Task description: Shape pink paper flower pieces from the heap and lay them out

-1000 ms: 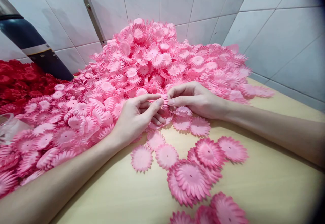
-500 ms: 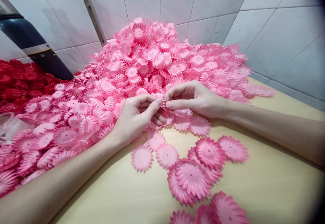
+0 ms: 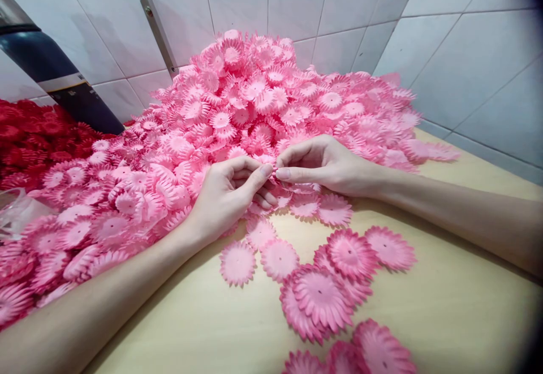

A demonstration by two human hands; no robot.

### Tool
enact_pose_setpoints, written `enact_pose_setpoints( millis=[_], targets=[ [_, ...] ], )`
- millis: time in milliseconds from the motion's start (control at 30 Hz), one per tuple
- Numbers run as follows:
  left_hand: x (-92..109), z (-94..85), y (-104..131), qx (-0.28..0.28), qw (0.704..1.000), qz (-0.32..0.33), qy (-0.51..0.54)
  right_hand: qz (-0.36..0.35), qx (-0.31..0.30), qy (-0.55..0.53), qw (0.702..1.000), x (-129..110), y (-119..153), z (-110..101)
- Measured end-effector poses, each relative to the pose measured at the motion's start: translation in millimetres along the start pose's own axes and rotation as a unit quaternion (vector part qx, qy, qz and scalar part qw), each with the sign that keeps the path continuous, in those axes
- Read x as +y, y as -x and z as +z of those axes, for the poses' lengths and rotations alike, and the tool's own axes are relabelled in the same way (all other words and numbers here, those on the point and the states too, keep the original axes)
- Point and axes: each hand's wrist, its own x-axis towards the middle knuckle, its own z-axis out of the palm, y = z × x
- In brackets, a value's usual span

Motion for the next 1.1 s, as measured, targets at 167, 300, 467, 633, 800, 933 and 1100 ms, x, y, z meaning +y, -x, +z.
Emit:
enact_pose_setpoints(
  millis=[167,300,467,633,800,933,1100],
  targets=[
    [-1.3,-1.0,0.0,-0.002,1.000,0.005,-0.003,-0.001,-0.006,0.012,1.000,2.5,0.0,-1.0],
    [-1.7,-1.0,-0.2,0.000,1.000,0.008,-0.014,0.000,-0.014,0.006,1.000,1.7,-0.7,-0.6],
    [-0.4,0.9,-0.2,0.019,0.999,0.013,-0.030,0.013,0.007,0.005,1.000,-0.3,-0.8,0.8],
    [-1.4,0.5,1.0,0.035,0.998,0.028,-0.043,0.018,0.015,0.027,0.999,-2.3,-0.8,0.7],
    [-0.4,0.4,1.2,0.035,0.998,0.025,-0.052,0.016,0.004,0.030,0.999,-2.7,-1.3,1.2],
    [1.9,0.7,0.9,0.042,0.997,0.011,-0.056,0.026,0.012,0.025,0.999,-1.9,-1.4,2.0],
    [2.0,0.2,1.4,0.056,0.996,0.000,-0.064,0.029,0.008,0.013,0.999,-1.6,-1.9,1.9]
  ],
)
